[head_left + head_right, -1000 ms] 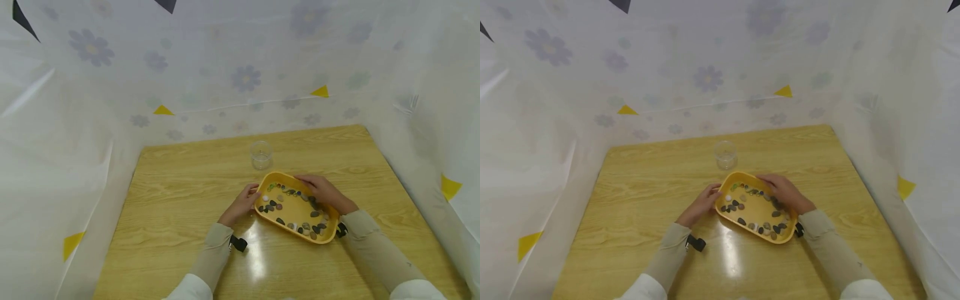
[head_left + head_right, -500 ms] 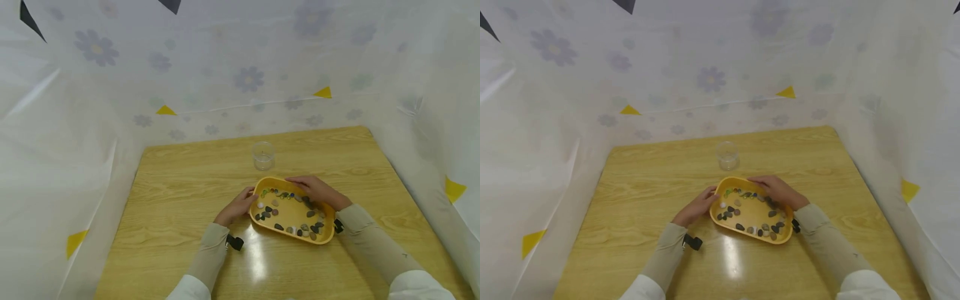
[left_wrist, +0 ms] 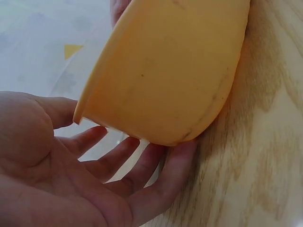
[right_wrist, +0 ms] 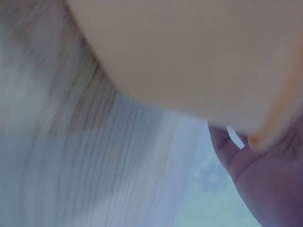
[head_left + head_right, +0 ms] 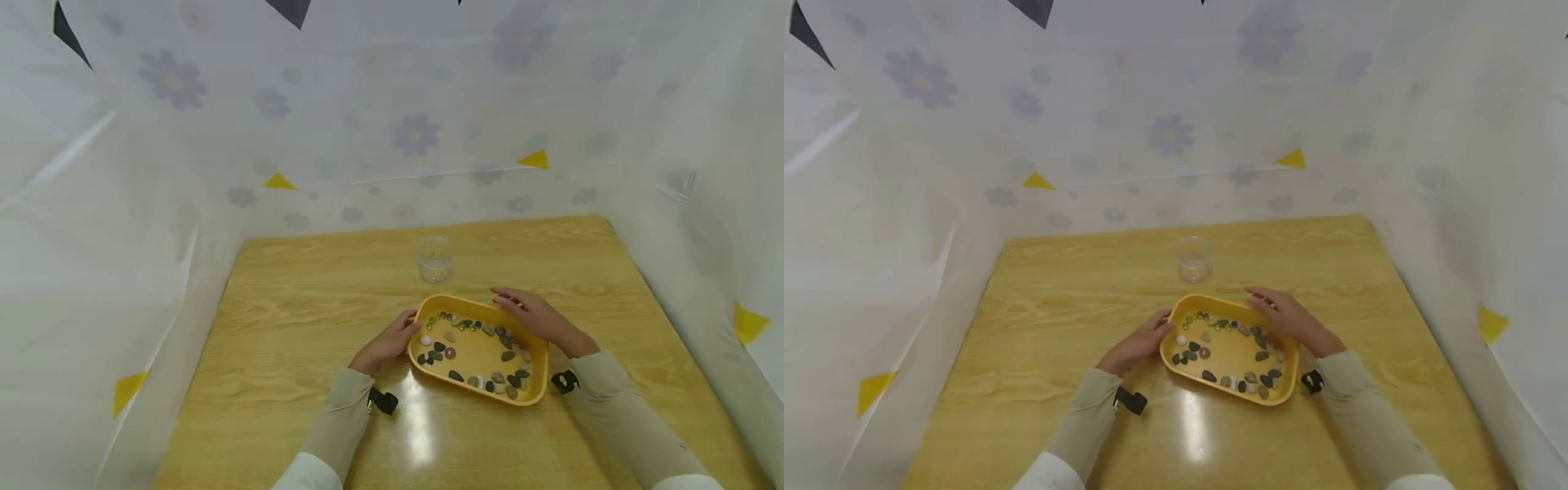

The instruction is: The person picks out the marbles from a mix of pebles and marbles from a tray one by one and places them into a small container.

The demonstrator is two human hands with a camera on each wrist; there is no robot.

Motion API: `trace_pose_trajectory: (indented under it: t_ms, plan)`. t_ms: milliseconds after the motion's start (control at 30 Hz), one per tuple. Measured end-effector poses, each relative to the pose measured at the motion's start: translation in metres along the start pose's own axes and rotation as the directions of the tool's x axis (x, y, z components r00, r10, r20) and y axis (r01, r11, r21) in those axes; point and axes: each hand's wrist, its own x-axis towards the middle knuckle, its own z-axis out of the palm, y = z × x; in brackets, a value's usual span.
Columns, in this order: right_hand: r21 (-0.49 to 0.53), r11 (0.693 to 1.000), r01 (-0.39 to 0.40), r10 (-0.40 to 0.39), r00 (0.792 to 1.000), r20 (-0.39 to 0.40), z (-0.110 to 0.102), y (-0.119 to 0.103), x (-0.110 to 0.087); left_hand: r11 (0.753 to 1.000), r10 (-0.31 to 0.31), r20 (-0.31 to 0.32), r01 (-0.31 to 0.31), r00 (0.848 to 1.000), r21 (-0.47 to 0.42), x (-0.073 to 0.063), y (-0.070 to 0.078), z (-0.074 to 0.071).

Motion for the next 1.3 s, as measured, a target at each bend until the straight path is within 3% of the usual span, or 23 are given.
trace_pose_trajectory:
  t_ms: [200,367,567,800,967,1133,1300]
  plan:
    - [0.027,0.998,-0.056,0.056,0.998,-0.021,-0.013,0.008,-0.025,1.000,0.008,-0.019,-0.008,1.000,-0.002,-0.001,0.002,-0.002]
    - [0.163,0.980,-0.112,0.107,0.994,0.039,-0.017,0.016,-0.048,0.999,-0.003,-0.030,0.002,1.000,-0.037,-0.005,0.001,-0.003]
    - [0.392,0.905,-0.164,0.131,0.985,0.108,-0.017,0.024,-0.068,0.998,-0.002,-0.040,0.000,0.999,-0.064,-0.014,-0.002,-0.006]
    - [0.522,0.818,-0.243,0.152,0.966,0.212,-0.013,0.021,-0.074,0.993,-0.025,-0.066,0.017,0.998,-0.118,-0.023,-0.006,-0.008]
    - [0.620,0.746,-0.244,0.119,0.964,0.236,-0.003,0.022,-0.076,0.986,-0.041,-0.069,0.029,0.997,-0.162,-0.035,-0.010,-0.010]
    - [0.637,0.728,-0.252,0.116,0.962,0.249,0.010,0.021,-0.076,0.977,-0.035,-0.043,0.025,0.998,-0.212,-0.050,-0.021,-0.015]
    - [0.656,0.723,-0.215,0.096,0.972,0.213,0.014,0.018,-0.072,0.972,0.010,0.007,-0.008,1.000,-0.233,-0.055,-0.024,-0.019]
